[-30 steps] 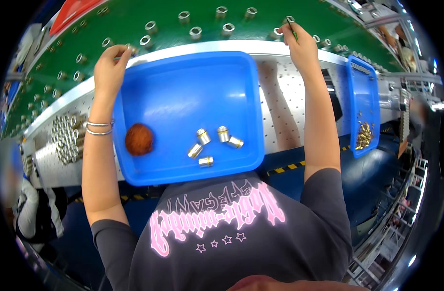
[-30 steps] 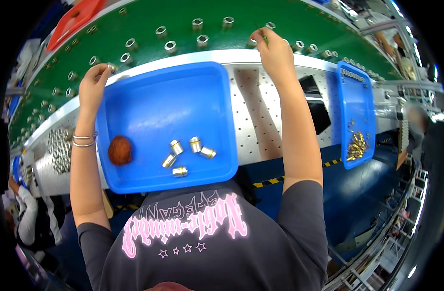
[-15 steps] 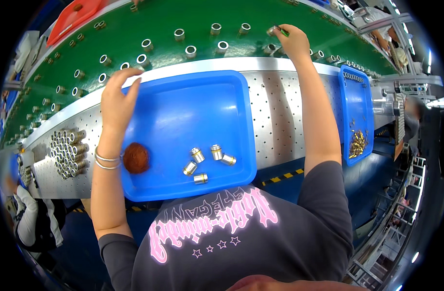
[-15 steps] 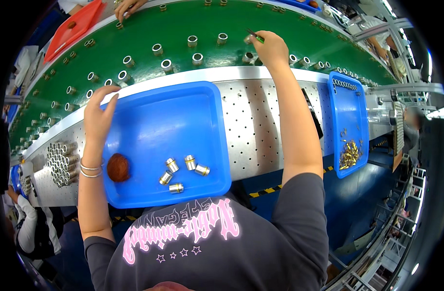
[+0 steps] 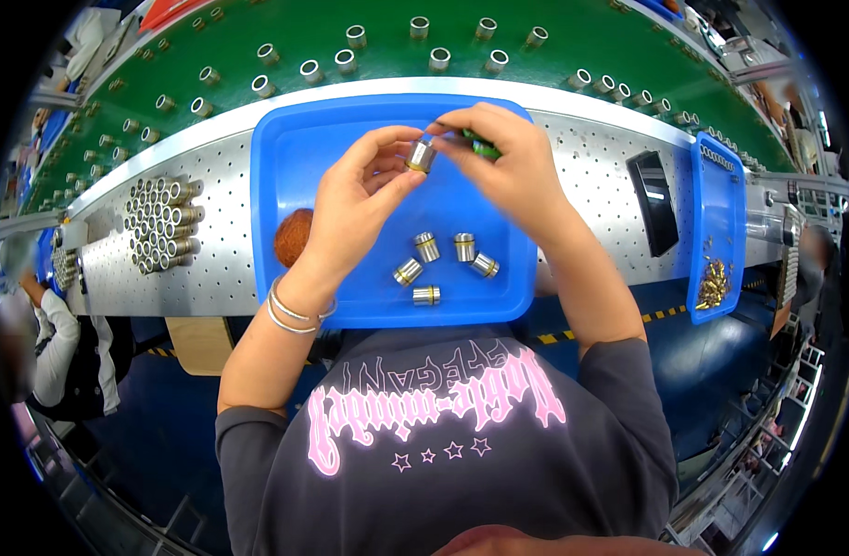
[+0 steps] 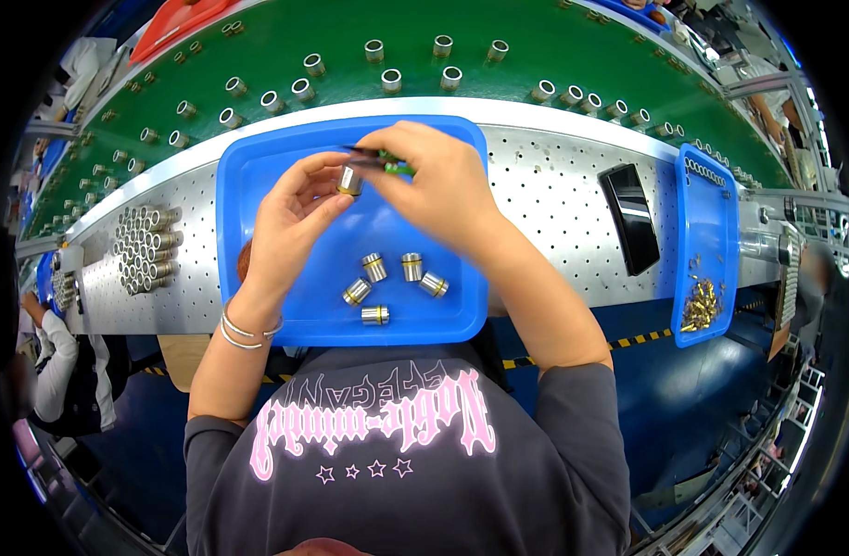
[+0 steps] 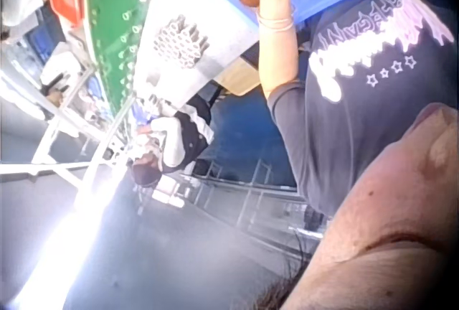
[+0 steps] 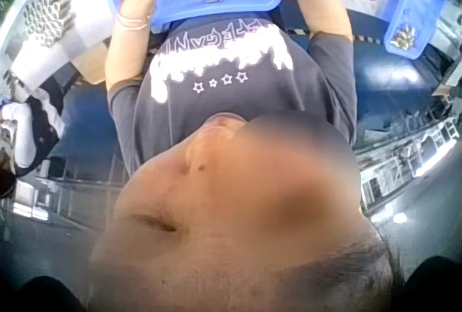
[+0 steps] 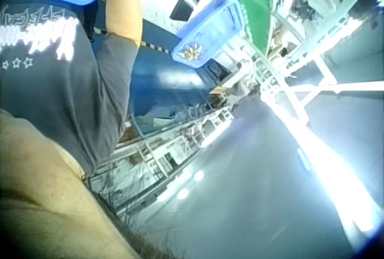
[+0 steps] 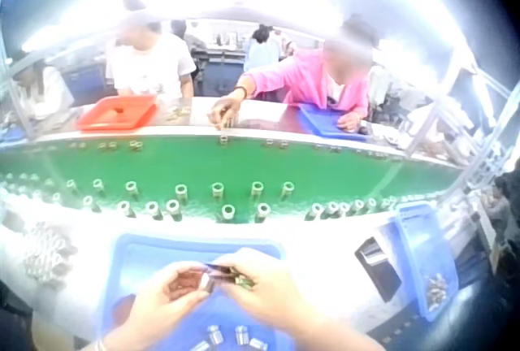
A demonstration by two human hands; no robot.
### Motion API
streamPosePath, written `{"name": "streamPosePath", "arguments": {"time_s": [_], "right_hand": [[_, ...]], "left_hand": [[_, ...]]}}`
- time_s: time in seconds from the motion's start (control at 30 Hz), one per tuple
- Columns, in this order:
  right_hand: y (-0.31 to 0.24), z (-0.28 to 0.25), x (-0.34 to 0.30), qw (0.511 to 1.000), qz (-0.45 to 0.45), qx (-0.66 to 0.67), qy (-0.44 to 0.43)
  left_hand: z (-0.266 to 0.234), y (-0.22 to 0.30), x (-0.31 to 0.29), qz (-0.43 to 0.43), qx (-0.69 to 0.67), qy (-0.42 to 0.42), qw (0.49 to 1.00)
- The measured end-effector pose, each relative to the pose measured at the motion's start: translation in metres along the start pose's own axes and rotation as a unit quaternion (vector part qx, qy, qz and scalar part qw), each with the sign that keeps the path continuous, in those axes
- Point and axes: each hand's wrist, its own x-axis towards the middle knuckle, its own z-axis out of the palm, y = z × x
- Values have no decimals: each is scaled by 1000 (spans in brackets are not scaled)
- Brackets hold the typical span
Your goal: The person uses a pair of green-handled tweezers to pick up small brass rings and place them onto cylindrical metal components held in their left hand. The person repeatedly performs this action, picking up rings from a blue tray and placing the finished components onto a green pegboard surface.
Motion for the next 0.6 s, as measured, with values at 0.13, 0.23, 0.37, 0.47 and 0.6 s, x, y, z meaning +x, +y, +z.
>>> {"name": "streamPosePath", "arguments": {"time_s": [0.13, 0.23, 0.37, 0.47, 0.6], "right_hand": [[-24, 11, -9, 992, -85, -76, -51], [-29, 17, -15, 996, -57, -32, -64], [-26, 11, -21, 987, 69, 123, -77], [-27, 4, -27, 967, 155, 183, -80], [-23, 8, -34, 966, 141, 210, -57]], "left_hand": [[-1, -3, -16, -5, -12, 2, 1000], [-2, -3, -25, -38, -99, -3, 994], [-11, -1, -31, -118, -274, -3, 954], [-13, -3, -35, -133, -326, 8, 936], [-8, 1, -36, -141, -333, 12, 932]]}}
